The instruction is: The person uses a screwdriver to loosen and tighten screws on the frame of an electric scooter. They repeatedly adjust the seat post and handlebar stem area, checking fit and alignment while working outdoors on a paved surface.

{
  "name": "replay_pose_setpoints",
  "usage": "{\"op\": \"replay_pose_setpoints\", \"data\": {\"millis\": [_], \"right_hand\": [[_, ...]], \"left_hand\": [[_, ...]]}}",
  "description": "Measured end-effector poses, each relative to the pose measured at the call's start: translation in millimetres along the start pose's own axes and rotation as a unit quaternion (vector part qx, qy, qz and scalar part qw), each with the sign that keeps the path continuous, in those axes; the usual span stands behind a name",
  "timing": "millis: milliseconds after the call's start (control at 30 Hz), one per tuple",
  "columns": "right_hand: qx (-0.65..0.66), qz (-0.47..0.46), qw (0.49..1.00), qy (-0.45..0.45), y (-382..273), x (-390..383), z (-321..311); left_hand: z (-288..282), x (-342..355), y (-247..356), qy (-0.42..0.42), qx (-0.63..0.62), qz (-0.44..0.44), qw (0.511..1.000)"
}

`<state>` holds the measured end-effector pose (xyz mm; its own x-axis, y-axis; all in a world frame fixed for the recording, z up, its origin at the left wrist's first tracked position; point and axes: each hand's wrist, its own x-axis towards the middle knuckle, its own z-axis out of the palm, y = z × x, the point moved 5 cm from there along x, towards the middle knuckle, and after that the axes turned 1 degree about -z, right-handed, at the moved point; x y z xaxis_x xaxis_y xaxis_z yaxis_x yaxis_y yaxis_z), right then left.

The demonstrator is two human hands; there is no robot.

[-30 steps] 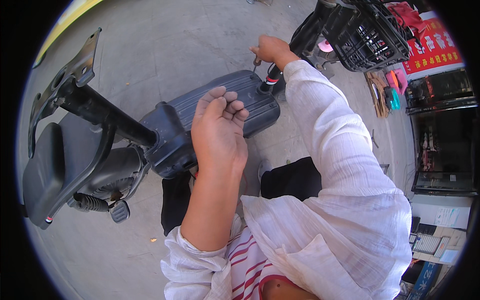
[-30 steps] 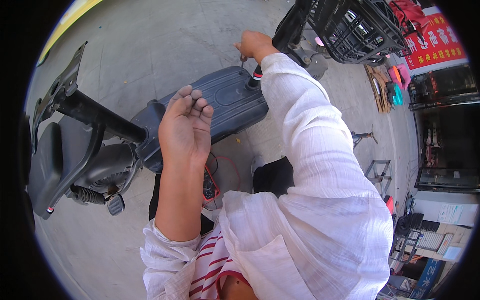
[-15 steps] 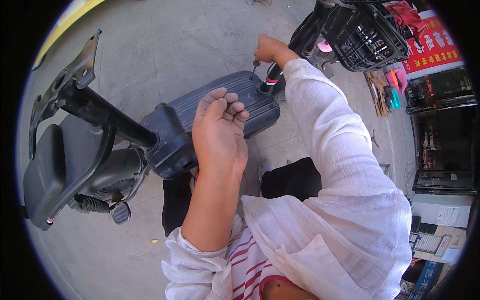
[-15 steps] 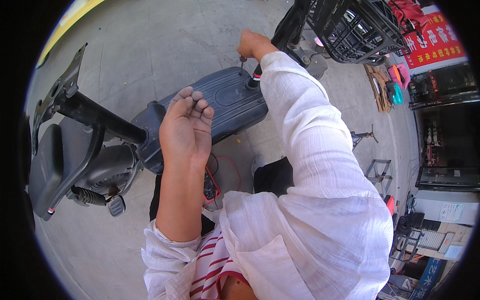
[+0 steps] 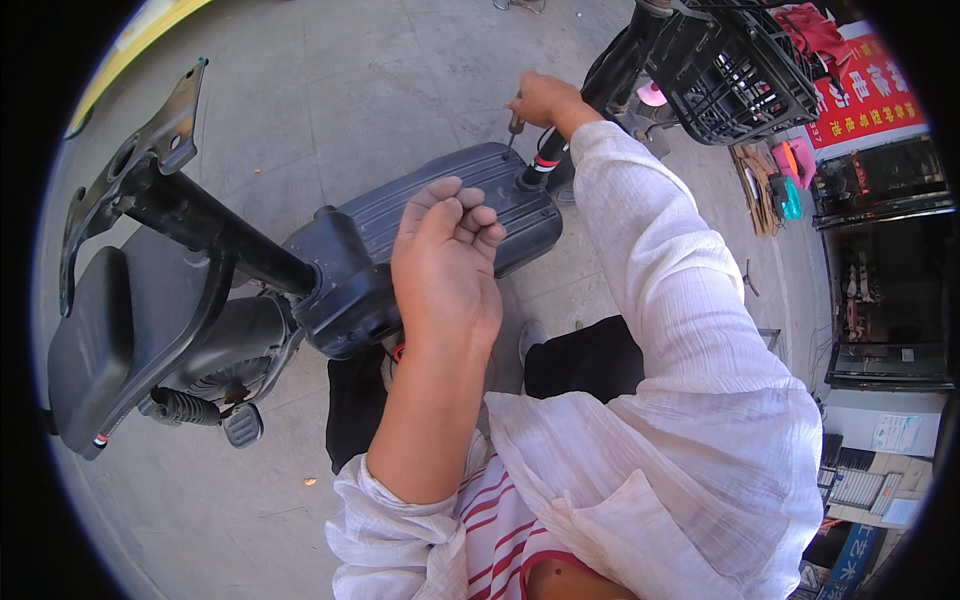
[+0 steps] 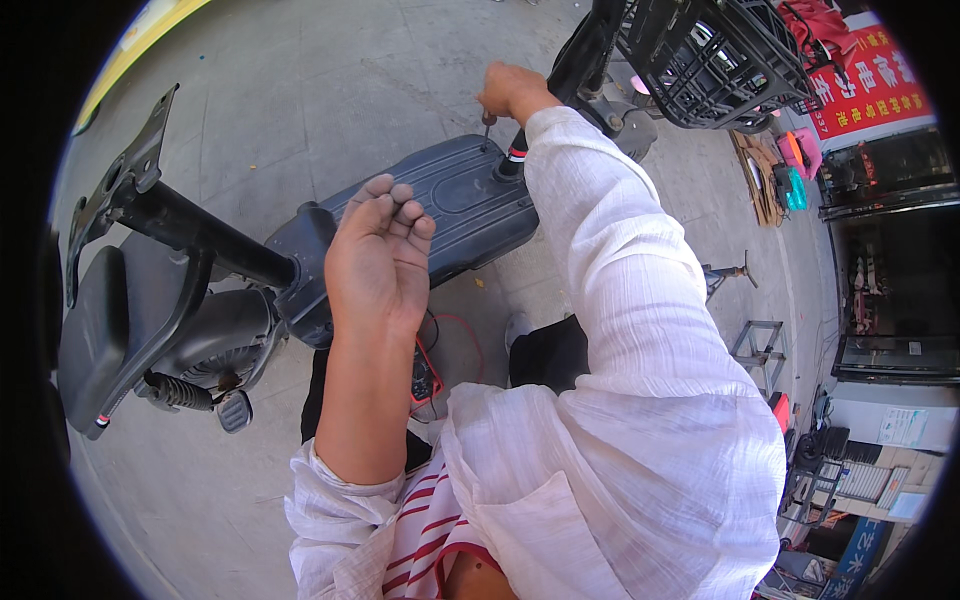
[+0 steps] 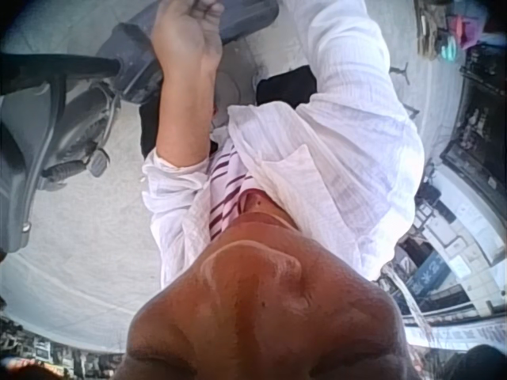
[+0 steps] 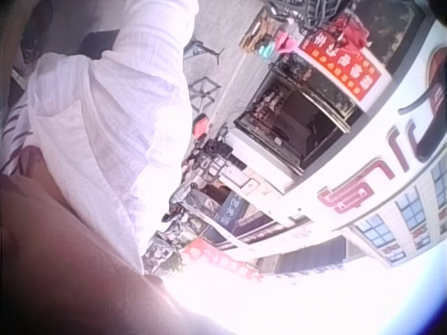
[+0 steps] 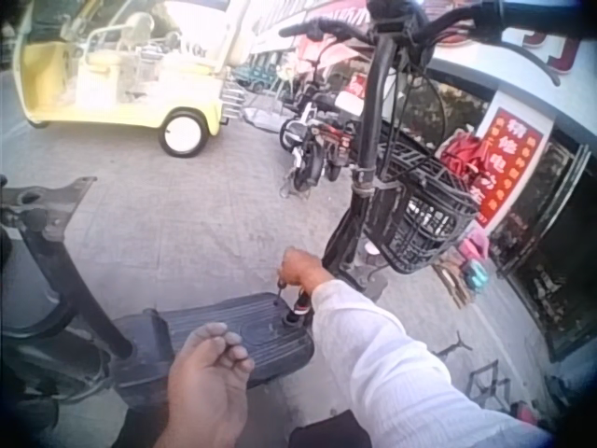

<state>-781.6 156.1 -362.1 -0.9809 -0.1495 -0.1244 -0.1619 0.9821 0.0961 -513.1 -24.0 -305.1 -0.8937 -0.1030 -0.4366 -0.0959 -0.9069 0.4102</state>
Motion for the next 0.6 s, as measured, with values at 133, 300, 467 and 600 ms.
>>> {"op": "replay_pose_setpoints", "data": {"millis": [133,300,467,600], "right_hand": [[0.004,-0.003,0.999,-0.046,-15.7,-17.5,-14.5],[0.020,0.011,1.000,-0.002,7.7,3.2,2.2],[0.023,0.012,1.000,0.013,-13.1,-13.7,-9.8],[0.038,0.001,0.999,-0.035,-3.6,-5.8,-5.7]], "left_hand": [[-0.4,-1.3,0.3,0.001,-0.005,-0.002,1.000],[5.8,-2.6,-1.0,-0.005,-0.004,-0.007,1.000],[-0.6,-2.0,2.0,0.002,-0.005,-0.003,1.000],[2.4,-2.2,0.3,-0.002,-0.004,-0.007,1.000]]}}
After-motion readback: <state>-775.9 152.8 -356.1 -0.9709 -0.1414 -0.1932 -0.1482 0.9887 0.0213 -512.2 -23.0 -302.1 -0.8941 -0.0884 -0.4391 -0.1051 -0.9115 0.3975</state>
